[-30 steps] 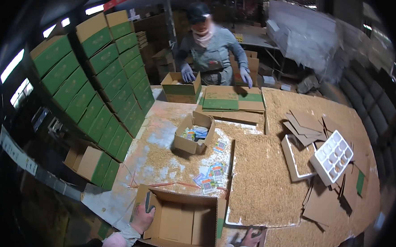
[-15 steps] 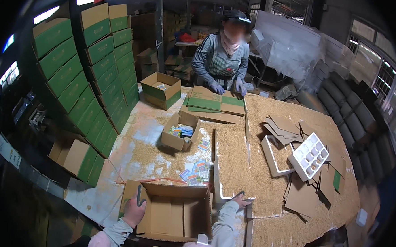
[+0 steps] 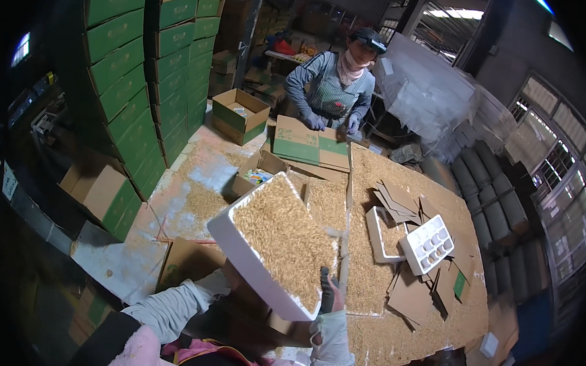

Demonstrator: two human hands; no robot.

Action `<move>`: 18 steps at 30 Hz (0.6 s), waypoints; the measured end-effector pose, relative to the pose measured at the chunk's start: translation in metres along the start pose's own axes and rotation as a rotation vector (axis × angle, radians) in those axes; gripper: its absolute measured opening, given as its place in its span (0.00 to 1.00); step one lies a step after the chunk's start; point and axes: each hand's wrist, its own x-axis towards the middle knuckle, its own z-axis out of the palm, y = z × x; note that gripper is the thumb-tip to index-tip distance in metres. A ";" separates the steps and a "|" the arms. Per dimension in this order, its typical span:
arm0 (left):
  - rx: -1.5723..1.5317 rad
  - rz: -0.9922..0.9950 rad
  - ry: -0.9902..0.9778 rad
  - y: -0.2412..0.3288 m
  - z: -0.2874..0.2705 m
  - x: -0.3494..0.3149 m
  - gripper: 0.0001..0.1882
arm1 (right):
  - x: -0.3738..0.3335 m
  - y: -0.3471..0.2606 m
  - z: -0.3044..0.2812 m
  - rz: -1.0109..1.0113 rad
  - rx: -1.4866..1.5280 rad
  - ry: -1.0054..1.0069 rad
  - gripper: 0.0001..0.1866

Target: The person assembles cardboard boxes by folding them into shape, placing a styrofoam tray filled with wood shavings inside, adding small packets and cardboard inserts, and stacking the completed boxes.

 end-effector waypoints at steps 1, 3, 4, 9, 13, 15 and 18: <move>-0.192 0.192 0.180 -0.027 0.046 -0.005 0.19 | 0.003 0.032 -0.026 0.048 0.066 -0.110 0.19; -0.358 0.082 0.125 -0.027 0.028 -0.018 0.21 | -0.040 -0.008 0.021 0.058 -0.210 -0.138 0.22; -0.412 -0.005 0.092 -0.014 0.004 -0.016 0.22 | -0.050 -0.028 0.030 0.214 -0.269 0.046 0.20; -0.608 -0.242 0.103 0.013 -0.066 -0.004 0.24 | -0.072 -0.041 -0.008 0.216 -0.038 0.170 0.24; -0.466 -0.327 0.022 0.028 -0.066 -0.013 0.22 | -0.070 -0.047 0.010 0.131 -0.049 0.297 0.28; -0.413 -0.307 0.040 0.022 -0.058 -0.023 0.24 | -0.063 -0.061 0.014 0.227 -0.174 0.256 0.28; -0.427 -0.286 0.093 0.036 -0.071 -0.032 0.24 | -0.061 -0.044 0.010 0.093 -0.286 0.185 0.31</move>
